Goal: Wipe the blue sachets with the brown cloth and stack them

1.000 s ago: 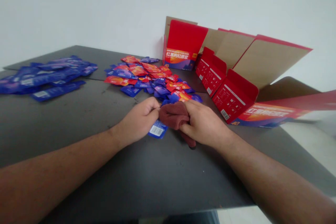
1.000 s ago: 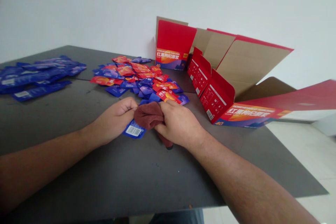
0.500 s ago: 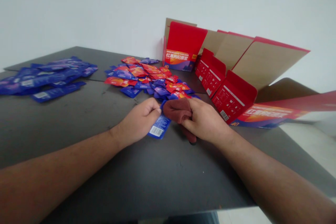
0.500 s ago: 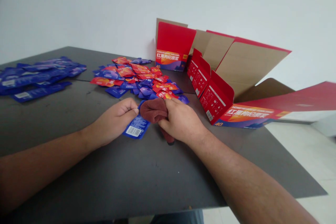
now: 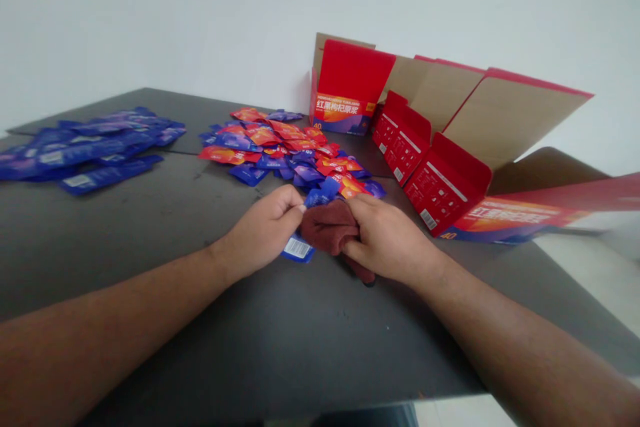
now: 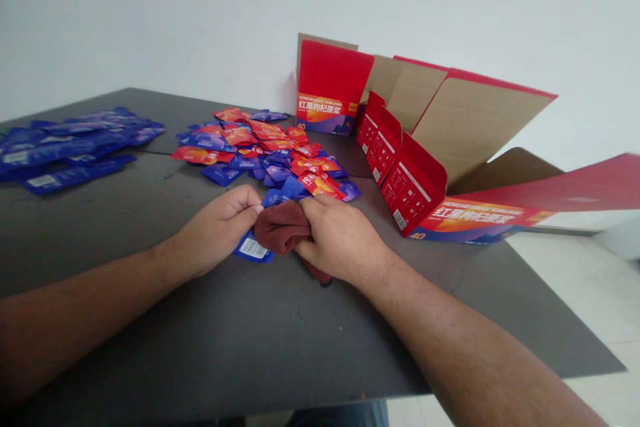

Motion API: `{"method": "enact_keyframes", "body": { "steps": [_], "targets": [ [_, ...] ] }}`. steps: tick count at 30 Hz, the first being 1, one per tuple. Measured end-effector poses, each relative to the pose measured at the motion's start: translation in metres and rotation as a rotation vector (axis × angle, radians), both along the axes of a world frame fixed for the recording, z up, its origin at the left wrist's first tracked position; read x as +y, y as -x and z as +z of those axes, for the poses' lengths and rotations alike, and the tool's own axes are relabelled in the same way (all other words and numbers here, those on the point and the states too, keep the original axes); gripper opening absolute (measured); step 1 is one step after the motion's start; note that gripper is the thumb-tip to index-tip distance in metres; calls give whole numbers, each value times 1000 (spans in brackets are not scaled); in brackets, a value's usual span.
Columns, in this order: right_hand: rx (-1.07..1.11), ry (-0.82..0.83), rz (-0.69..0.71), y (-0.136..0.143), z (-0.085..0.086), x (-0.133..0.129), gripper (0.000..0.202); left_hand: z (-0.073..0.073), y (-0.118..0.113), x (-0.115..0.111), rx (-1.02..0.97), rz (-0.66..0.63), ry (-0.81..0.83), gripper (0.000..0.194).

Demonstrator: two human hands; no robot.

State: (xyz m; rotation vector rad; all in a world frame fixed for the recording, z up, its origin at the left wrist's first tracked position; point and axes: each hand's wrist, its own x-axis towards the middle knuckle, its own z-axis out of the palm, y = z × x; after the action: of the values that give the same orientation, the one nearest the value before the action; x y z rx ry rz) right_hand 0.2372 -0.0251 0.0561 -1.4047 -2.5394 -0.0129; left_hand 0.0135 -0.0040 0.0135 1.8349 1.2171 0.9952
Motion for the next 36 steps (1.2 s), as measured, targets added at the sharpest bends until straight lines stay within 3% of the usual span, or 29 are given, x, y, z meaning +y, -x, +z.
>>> {"method": "enact_keyframes", "body": {
  "steps": [4, 9, 15, 20, 27, 36],
  "targets": [
    [4, -15, -26, 0, -1, 0, 17, 0, 0, 0, -5, 4, -4, 21],
    [-73, 28, 88, 6, 0, -9, 18, 2, -1, 0, -3, 9, -40, 23],
    [-42, -66, -25, 7, 0, -8, 17, 0, -2, -1, -47, 52, 12, 21],
    [-86, 2, 105, 10, -1, -10, 17, 2, -3, -3, -36, 39, 2, 24],
    [-49, -43, 6, 4, -1, -5, 17, 6, 3, 5, 90, -18, -121, 20],
    [-24, -25, 1, 4, 0, -5, 16, -3, 3, 7, 88, -32, -83, 21]
  ]
}}
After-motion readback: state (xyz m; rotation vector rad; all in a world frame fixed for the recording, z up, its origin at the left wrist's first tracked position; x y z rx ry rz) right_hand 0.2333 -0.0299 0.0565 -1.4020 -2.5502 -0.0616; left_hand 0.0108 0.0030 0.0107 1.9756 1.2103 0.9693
